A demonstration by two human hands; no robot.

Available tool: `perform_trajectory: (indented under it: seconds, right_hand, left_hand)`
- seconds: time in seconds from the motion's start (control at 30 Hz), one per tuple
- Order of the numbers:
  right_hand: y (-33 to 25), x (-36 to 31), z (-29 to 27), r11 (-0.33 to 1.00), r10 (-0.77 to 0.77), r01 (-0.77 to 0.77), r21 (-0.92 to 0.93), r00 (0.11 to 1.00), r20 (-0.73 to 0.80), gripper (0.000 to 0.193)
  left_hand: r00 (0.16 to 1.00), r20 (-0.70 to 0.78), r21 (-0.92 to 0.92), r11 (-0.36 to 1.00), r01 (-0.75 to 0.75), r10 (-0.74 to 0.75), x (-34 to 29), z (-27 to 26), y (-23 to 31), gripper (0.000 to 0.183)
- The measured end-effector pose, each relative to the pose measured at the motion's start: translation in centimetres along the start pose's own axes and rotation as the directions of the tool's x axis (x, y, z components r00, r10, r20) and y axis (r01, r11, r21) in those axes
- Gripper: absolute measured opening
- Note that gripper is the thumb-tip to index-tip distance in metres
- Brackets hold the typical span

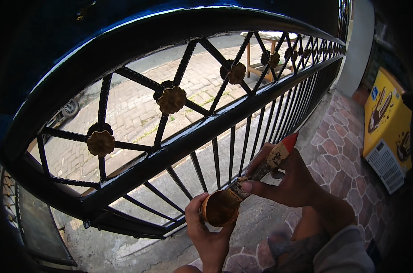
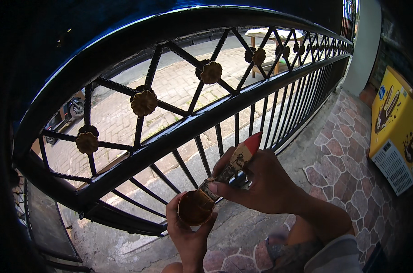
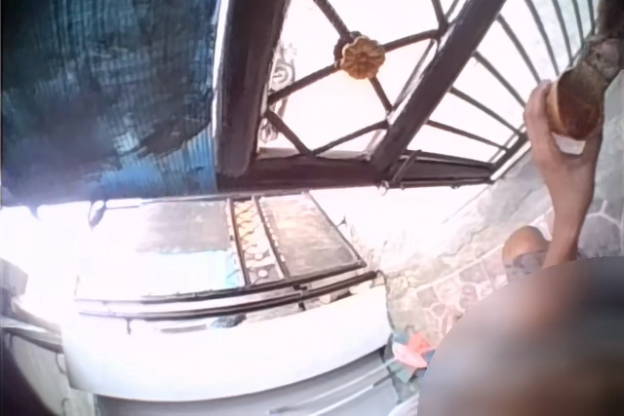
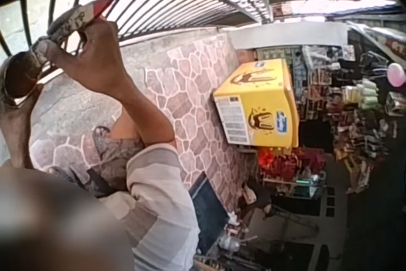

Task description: The person paints gold decorative elements on a black metal gate using a paintbrush and a small container of gold paint. They work on both the exterior and interior sides of the gate, repeatedly dipping the brush to apply paint to the ornamental details.

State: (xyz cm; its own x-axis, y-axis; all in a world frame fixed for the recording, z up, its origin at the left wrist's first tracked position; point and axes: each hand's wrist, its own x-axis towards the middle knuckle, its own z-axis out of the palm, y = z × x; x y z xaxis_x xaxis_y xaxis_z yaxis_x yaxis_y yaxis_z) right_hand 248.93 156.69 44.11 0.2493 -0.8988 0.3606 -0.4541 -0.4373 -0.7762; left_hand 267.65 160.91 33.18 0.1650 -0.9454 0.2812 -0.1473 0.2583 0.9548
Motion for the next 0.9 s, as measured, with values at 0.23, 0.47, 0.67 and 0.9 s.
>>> perform_trajectory:
  seconds: [0.23, 0.47, 0.67, 0.9]
  right_hand:
    - [0.0, -0.5, 0.6, 0.977, -0.022, 0.009, 0.214, 0.998, 0.058, 0.028]
    - [0.3, -0.7, 0.0, 0.964, -0.244, 0.243, 0.104, 0.97, -0.007, 0.027]
    - [1.9, 0.0, -0.6, 0.986, -0.018, 0.032, 0.166, 0.996, -0.084, 0.028]
    - [1.6, 0.2, -0.6, 0.985, 0.046, -0.04, 0.165, 0.999, -0.029, 0.027]
  left_hand:
    - [0.997, -0.031, -0.108, 0.991, 0.072, -0.076, 0.0, 0.1, -0.3, 0.072]
    - [0.99, -0.048, -0.08, 0.989, 0.127, -0.132, 0.1, -0.2, -0.8, 0.074]
    - [0.97, -0.097, -0.228, 0.954, 0.197, -0.223, 0.5, 0.5, -0.6, 0.064]
    - [0.989, -0.108, -0.188, 0.979, 0.083, -0.104, 0.9, 1.1, -2.1, 0.069]
